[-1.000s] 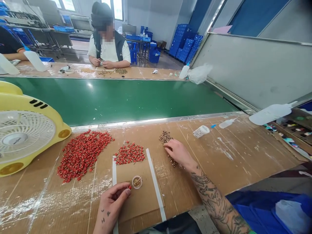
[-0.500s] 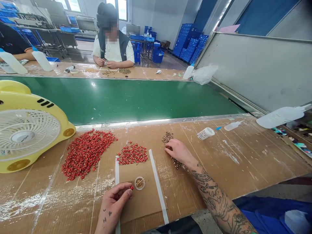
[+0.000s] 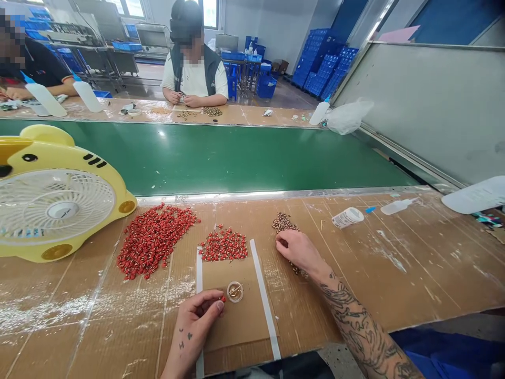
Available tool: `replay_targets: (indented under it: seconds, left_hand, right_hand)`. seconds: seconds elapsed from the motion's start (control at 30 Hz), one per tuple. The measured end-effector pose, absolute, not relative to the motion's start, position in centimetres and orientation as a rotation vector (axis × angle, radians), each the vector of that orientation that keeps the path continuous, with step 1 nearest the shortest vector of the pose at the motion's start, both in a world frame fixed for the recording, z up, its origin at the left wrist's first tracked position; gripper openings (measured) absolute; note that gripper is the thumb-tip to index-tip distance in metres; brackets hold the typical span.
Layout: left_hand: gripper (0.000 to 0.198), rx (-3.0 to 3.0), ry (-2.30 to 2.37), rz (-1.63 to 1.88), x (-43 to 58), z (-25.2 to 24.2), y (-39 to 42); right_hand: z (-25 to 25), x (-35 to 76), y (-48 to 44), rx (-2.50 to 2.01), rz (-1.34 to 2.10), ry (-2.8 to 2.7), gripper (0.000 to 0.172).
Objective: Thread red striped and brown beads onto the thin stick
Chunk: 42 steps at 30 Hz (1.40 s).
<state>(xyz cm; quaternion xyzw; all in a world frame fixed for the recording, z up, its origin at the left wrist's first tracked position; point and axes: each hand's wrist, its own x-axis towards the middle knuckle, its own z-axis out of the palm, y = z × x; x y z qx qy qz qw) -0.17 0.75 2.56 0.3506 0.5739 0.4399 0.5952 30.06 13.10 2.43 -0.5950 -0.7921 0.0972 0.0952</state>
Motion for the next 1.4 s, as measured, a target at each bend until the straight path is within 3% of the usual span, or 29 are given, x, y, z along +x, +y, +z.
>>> replay_targets:
  seconds: [0.37, 0.6, 0.93, 1.2, 1.4]
  left_hand:
    - [0.031, 0.818, 1.338, 1.028, -0.2, 2.1, 0.4]
    - [0.032, 0.822, 1.331, 1.011, 0.0, 2.5, 0.7]
    - [0.030, 0.780, 1.307, 1.020, -0.1, 2.0, 0.5]
    - [0.020, 0.929, 1.275, 1.119, 0.8, 2.6, 0.3]
    - [0.010, 1.080, 1.218, 1.204, 0.9, 3.9, 0.0]
  right_hand:
    - [3.9, 30.3, 13.1, -1.736, 0.422, -2.314, 0.023]
    - [4.5, 28.8, 13.7, -1.689, 0.453, -2.409, 0.015]
    - [4.0, 28.9, 13.3, -1.588, 0.495, -2.435, 0.017]
    - [5.4, 24.1, 6.9, -1.073, 1.090, -1.989, 0.018]
    - [5.0, 19.6, 4.3, -0.950, 1.259, -1.770, 0.010]
